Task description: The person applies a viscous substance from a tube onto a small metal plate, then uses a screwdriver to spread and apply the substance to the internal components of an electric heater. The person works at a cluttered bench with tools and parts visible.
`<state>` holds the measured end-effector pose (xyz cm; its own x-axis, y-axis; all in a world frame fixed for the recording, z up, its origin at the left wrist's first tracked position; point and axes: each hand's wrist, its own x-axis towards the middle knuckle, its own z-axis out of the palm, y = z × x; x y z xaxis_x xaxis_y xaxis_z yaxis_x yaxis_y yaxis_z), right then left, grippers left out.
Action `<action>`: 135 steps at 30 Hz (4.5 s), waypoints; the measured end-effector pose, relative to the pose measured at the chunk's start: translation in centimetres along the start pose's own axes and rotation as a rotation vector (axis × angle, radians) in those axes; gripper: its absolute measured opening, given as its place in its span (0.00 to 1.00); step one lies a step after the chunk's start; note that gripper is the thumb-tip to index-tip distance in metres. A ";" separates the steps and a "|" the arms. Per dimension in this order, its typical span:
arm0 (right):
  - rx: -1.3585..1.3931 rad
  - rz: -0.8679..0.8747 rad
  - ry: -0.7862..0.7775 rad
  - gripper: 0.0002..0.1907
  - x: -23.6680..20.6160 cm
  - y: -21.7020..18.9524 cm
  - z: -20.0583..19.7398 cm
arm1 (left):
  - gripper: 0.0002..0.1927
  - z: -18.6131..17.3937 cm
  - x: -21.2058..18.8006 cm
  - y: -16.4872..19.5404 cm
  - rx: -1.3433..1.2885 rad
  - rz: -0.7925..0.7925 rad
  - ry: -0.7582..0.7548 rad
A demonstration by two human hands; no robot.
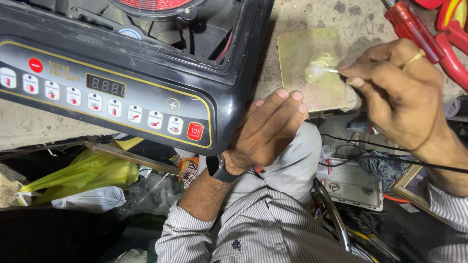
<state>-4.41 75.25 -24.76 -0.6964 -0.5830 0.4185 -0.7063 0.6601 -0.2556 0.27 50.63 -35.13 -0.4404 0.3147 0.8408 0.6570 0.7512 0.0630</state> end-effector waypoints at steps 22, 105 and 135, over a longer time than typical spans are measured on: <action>0.048 0.032 -0.012 0.07 -0.4 -1.5 0.3 | 0.07 -0.7 0.1 -0.1 -0.033 0.004 -0.002; 0.122 0.103 0.098 0.06 -1.2 0.2 0.5 | 0.06 -0.2 0.7 0.8 -0.065 -0.014 -0.005; 0.120 0.036 0.177 0.12 -2.0 1.0 -0.6 | 0.20 -3.1 0.5 2.1 -0.258 -0.090 -0.155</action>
<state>-3.69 77.38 -25.28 -0.6955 -0.4607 0.5514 -0.6990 0.6117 -0.3706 3.33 50.54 -32.94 -0.5790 0.3536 0.7346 0.7360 0.6143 0.2845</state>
